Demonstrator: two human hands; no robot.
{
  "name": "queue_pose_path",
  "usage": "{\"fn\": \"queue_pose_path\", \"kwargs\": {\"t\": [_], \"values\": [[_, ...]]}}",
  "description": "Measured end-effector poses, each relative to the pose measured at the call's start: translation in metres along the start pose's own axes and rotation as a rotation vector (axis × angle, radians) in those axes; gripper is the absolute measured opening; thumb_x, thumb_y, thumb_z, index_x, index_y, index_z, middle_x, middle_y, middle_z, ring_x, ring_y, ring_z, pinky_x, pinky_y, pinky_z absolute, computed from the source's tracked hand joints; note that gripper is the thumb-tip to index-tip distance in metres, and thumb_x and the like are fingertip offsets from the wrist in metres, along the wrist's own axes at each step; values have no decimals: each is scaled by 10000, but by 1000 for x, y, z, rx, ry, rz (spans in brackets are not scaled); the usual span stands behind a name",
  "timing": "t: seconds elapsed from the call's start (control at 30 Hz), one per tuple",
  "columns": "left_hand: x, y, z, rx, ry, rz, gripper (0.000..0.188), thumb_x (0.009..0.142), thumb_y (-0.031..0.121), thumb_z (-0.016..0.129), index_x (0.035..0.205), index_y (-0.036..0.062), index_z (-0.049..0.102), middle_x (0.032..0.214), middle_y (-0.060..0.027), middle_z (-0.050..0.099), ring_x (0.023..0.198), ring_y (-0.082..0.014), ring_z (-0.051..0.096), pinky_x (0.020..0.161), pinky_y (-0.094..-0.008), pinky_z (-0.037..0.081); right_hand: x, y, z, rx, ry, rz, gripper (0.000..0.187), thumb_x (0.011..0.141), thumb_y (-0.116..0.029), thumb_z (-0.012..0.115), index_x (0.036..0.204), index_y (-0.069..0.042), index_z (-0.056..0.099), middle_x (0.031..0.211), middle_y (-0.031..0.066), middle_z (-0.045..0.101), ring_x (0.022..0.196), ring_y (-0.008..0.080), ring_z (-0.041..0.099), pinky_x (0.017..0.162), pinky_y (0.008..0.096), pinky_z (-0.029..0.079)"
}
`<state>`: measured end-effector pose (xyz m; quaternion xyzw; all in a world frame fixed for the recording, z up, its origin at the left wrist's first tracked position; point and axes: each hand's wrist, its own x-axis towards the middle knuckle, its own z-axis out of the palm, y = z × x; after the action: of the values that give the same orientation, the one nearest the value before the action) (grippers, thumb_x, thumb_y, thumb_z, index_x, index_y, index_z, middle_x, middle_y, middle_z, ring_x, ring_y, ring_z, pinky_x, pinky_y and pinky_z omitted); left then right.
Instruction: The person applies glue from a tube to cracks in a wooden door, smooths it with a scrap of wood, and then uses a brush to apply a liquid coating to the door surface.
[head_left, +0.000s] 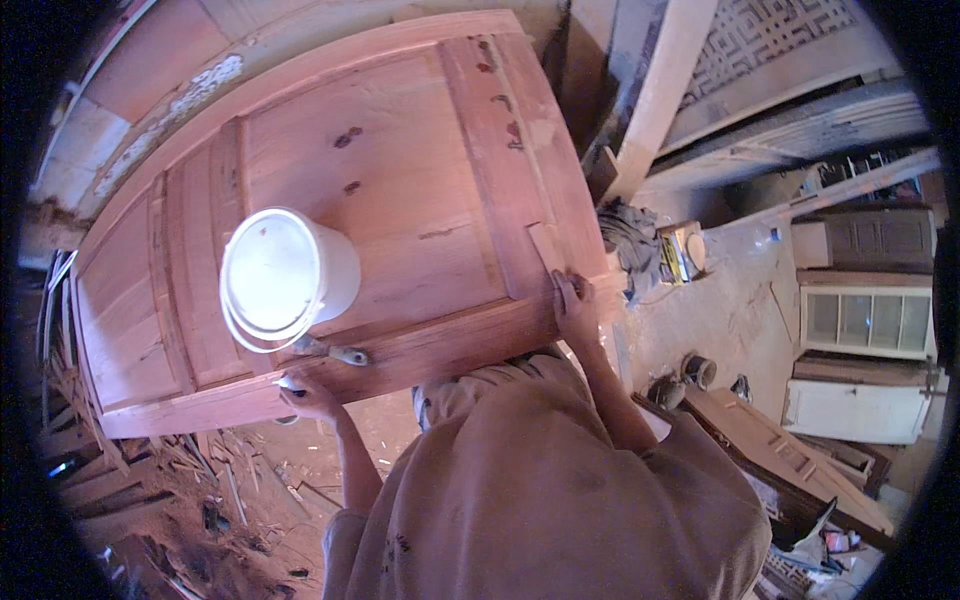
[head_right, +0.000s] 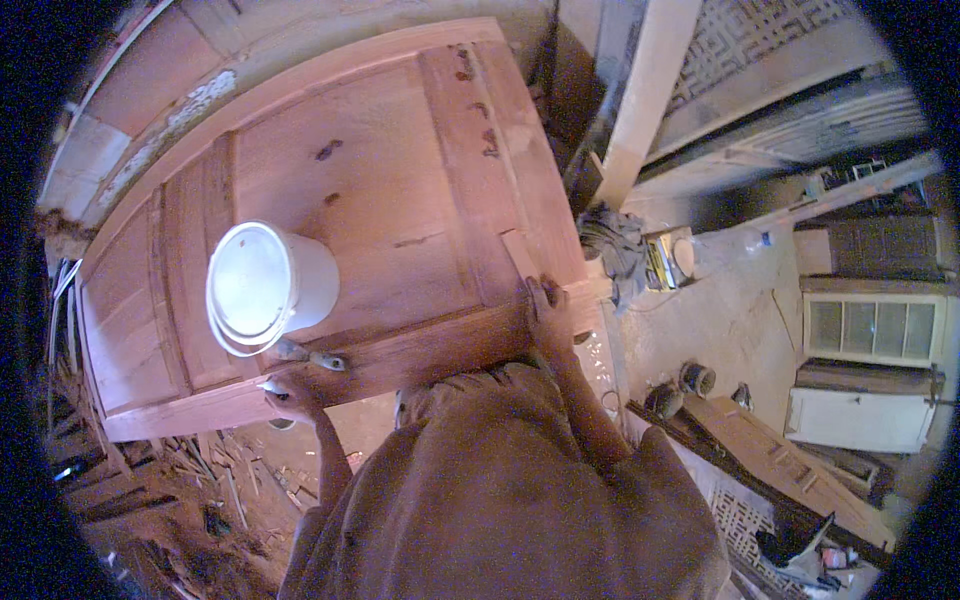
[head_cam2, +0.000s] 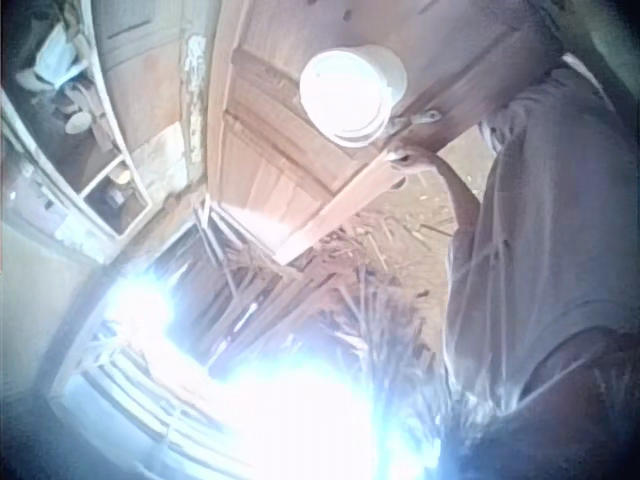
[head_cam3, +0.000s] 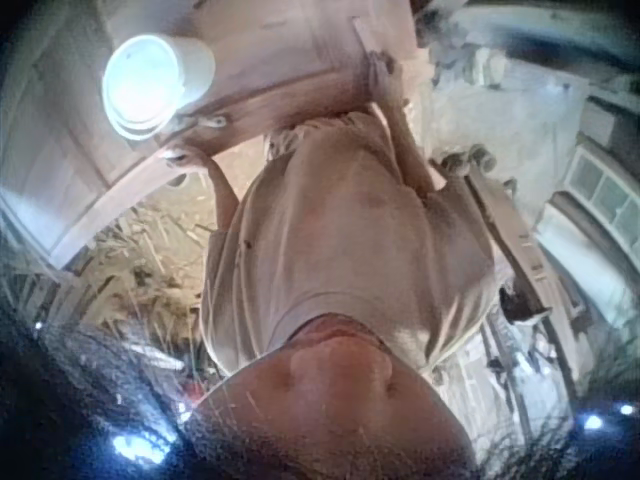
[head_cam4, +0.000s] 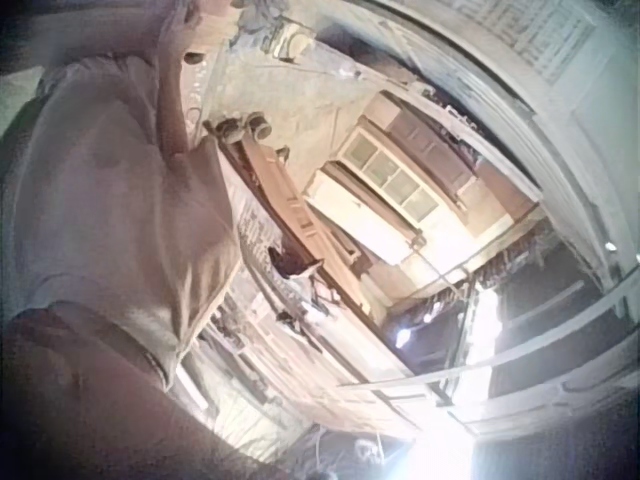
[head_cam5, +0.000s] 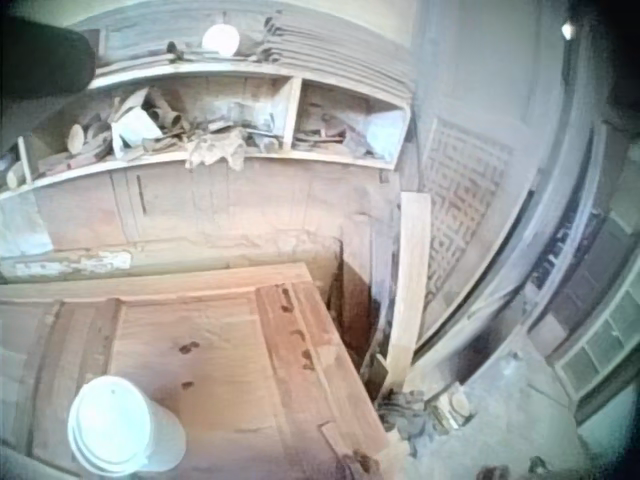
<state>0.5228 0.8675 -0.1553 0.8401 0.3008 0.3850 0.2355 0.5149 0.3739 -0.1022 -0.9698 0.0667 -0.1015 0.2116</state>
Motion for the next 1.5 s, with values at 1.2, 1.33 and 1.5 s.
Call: {"fn": "queue_pose_path", "kwargs": {"t": [1.2,1.33,1.5], "values": [[0,-17,6,52,13,22,340,935,247,613,985,-87,657,860,-211,628,779,-338,594,700,-455,471,27,26,-3,-59,12,58,516,851,-63,518,1355,-178,522,1267,218,511,1124,463,483,958,516,440],[-1,-13,4,63,-5,-42,332,933,243,616,988,-82,657,868,-212,630,782,-337,595,702,-452,471,13,14,1,-104,-64,-43,505,846,-21,518,1329,-165,547,1232,227,528,1108,444,493,954,497,440],[-2,-22,2,79,18,-25,354,929,256,620,1006,-89,650,898,-233,631,811,-366,595,728,-460,468,35,24,5,-177,34,22,469,852,11,514,1289,-143,588,1185,222,542,1063,400,523,931,476,445]]}}
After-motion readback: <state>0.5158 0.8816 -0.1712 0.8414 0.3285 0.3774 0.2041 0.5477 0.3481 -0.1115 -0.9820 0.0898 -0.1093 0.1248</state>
